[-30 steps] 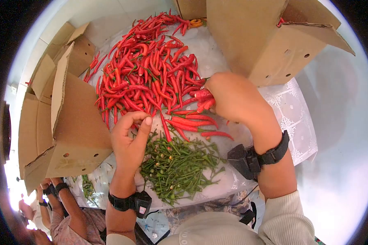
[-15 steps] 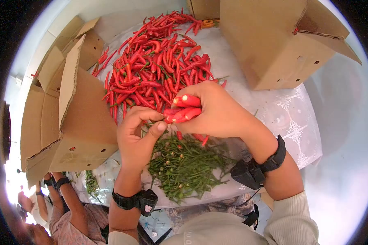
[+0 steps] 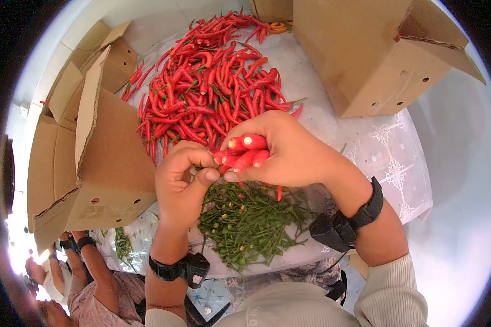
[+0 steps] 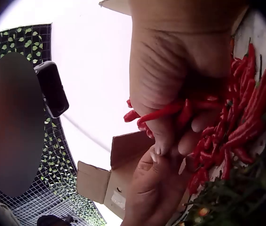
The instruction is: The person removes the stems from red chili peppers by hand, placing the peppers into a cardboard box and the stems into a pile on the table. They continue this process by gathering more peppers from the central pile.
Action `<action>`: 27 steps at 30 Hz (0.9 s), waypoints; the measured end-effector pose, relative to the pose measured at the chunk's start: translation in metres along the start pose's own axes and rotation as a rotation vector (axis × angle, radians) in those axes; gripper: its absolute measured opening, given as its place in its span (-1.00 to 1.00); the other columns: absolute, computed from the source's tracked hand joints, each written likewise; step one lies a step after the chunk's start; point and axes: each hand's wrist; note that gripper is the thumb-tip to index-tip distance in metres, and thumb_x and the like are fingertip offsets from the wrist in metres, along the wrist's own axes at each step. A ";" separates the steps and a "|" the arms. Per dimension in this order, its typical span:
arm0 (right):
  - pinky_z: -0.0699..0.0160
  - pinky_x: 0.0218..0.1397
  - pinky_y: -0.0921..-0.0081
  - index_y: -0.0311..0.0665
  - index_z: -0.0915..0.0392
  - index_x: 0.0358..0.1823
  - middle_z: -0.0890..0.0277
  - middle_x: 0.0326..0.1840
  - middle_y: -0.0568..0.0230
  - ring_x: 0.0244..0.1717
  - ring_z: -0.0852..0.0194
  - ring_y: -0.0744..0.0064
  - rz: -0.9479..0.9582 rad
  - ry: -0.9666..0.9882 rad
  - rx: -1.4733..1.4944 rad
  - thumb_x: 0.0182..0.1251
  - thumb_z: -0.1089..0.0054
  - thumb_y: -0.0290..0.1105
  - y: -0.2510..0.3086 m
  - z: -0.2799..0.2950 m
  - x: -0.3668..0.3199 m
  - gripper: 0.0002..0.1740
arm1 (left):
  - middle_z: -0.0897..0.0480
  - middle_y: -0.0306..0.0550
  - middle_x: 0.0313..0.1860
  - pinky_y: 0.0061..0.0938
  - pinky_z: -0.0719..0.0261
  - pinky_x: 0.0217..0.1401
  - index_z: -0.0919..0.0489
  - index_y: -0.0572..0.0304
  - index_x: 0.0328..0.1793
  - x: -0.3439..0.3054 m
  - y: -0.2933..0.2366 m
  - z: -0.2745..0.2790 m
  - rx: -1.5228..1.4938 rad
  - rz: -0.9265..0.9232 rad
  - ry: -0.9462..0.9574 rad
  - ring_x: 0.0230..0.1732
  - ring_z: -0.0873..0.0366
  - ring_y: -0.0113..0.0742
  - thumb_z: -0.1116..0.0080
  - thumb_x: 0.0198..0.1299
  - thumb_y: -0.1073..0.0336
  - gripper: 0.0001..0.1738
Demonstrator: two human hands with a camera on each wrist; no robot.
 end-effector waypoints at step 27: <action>-0.55 -0.21 0.12 -0.31 -0.59 -0.46 -0.57 -0.44 -0.06 -0.29 -0.59 -0.09 -0.171 -0.079 -0.949 -0.15 -0.42 -0.31 0.002 0.004 -0.003 -0.73 | -0.50 -0.22 -0.37 -0.54 -0.36 -0.18 -0.57 0.28 -0.47 -0.003 0.005 -0.003 -0.085 0.108 -0.095 -0.31 -0.43 -0.47 -0.31 0.15 0.43 -0.82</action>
Point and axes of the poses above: each hand's wrist, its own x-axis towards the middle knuckle, its own z-axis out of the back of the hand, y = z × x
